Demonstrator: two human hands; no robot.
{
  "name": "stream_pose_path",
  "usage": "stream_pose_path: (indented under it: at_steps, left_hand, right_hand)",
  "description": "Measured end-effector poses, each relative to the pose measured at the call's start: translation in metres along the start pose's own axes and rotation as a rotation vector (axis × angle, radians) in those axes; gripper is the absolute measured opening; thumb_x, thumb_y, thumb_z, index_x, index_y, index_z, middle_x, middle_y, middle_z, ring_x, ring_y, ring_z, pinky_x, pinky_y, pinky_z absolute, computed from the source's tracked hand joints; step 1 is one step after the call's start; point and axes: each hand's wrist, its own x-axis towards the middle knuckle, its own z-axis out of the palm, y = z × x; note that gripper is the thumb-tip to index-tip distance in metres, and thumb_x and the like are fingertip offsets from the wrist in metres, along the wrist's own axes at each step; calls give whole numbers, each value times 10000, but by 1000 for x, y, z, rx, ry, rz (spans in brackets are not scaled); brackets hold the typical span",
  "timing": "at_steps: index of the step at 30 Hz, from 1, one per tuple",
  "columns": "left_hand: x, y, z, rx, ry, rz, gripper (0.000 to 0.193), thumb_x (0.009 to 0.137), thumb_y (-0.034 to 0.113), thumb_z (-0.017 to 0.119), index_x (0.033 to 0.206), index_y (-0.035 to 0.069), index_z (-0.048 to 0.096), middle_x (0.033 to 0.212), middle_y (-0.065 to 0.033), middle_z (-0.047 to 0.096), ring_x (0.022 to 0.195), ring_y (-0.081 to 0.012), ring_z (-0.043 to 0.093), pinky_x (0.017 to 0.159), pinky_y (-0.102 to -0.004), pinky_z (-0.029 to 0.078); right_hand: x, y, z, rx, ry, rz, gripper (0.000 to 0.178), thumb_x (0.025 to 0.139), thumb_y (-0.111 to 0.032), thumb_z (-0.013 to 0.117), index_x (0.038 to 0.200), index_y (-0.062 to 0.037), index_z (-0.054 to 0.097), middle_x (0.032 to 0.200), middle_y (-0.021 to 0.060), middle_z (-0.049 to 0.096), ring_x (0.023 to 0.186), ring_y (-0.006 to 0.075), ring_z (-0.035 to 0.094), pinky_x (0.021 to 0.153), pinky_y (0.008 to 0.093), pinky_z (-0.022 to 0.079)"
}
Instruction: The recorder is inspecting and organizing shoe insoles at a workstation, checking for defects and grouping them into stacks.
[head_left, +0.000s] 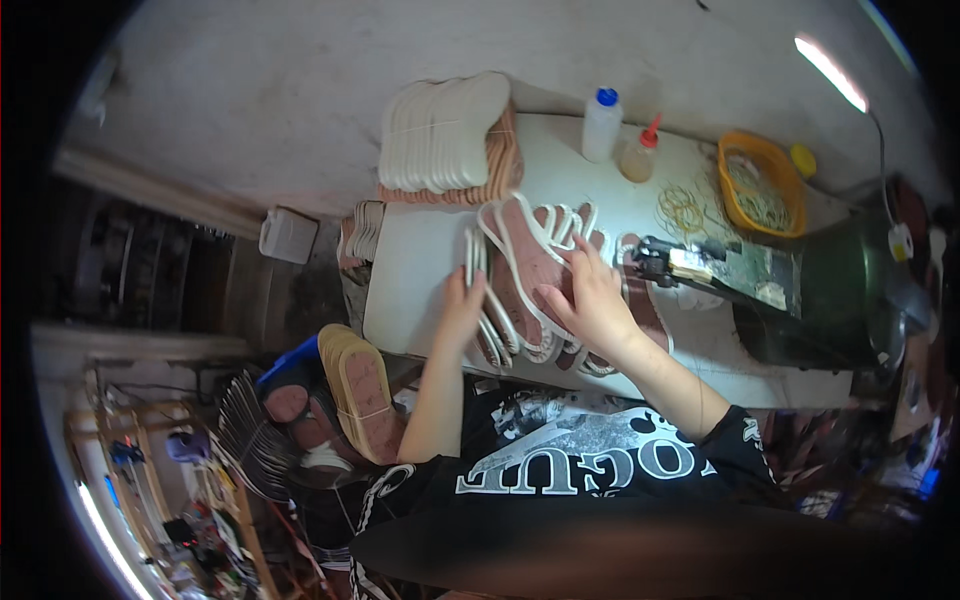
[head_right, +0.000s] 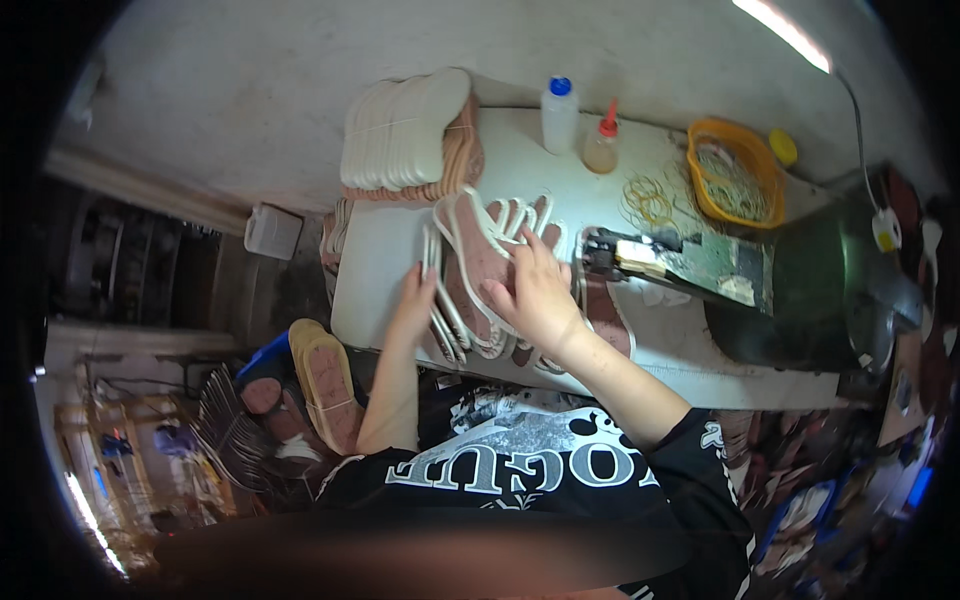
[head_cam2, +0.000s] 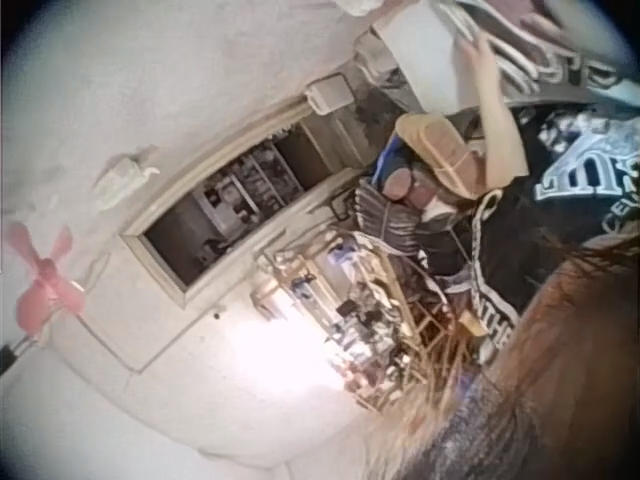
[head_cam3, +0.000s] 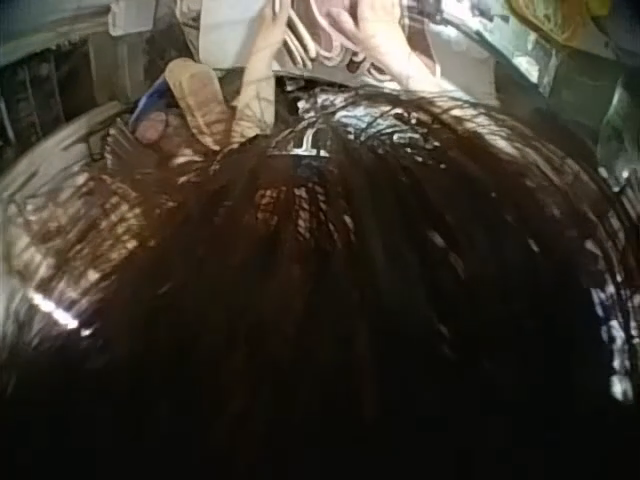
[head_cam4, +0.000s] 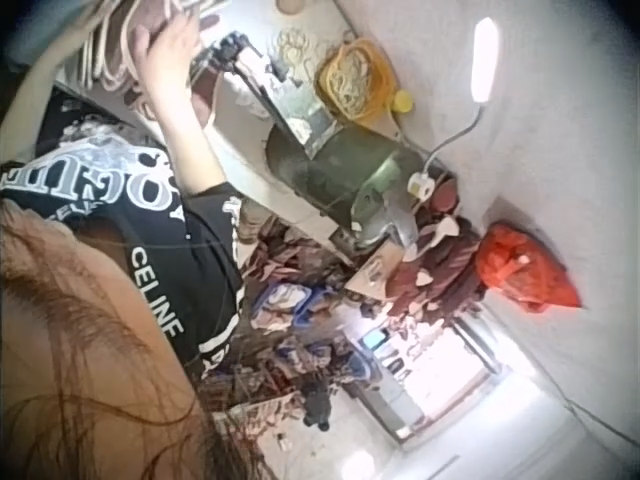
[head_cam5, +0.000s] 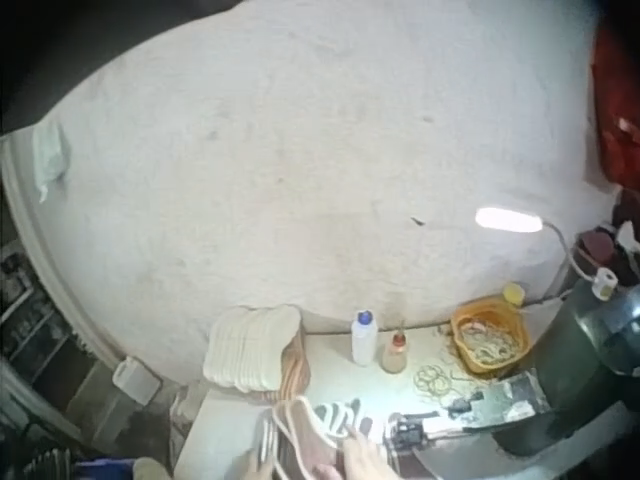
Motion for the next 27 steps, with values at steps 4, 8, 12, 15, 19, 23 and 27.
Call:
stream_pose_path:
  at_steps: [4,8,12,15,19,23,27]
  left_hand:
    - [-23,-6,12,62,48,112,808,860,488,613,1385,-63,343,1412,-314,342,1356,-423,289,1122,-452,232]
    - [-21,11,-2,3,-143,207,873,801,356,674,1438,-55,240,1444,-324,294,1389,-438,228,1138,-453,208]
    - [-11,14,-9,-44,-221,224,790,784,171,563,1441,-88,208,1468,-296,273,1390,-367,276,1136,-394,231]
    - [-10,29,-24,-104,-196,174,748,772,69,491,1468,-3,227,1483,-255,296,1397,-347,277,1130,-377,249]
    - [-7,9,-32,-68,-140,255,643,784,5,440,1421,55,372,1402,-229,417,1343,-349,363,1109,-363,288]
    - [2,-14,-32,2,-162,276,518,791,-7,424,1300,5,522,1348,-219,455,1268,-345,444,1078,-348,329]
    - [2,-5,-35,44,-175,242,515,781,-30,418,1283,-20,528,1346,-220,459,1266,-338,451,1057,-336,352]
  right_hand:
    - [2,-14,-17,50,-215,90,903,750,-319,778,1408,47,279,1240,278,499,1176,374,510,956,429,434]
    - [-3,-3,-27,280,-403,301,821,734,-297,805,1334,83,393,1207,247,565,1126,295,572,963,370,450]
    - [1,-13,-43,617,-597,538,722,765,-286,783,1302,66,454,1193,188,604,1099,215,588,959,335,447]
    - [8,-28,-64,430,-570,640,636,794,-245,758,1307,11,482,1140,106,638,1043,163,600,935,307,454]
    - [24,-77,-89,632,-409,584,612,840,-139,701,1367,-22,414,1205,117,603,1084,183,586,969,347,445]
    - [21,-96,-63,603,-374,620,655,809,-221,738,1339,7,428,1083,139,629,1025,196,613,888,347,493]
    - [0,-79,22,309,-425,408,795,789,-309,743,1375,70,361,1001,204,641,959,280,641,861,385,498]
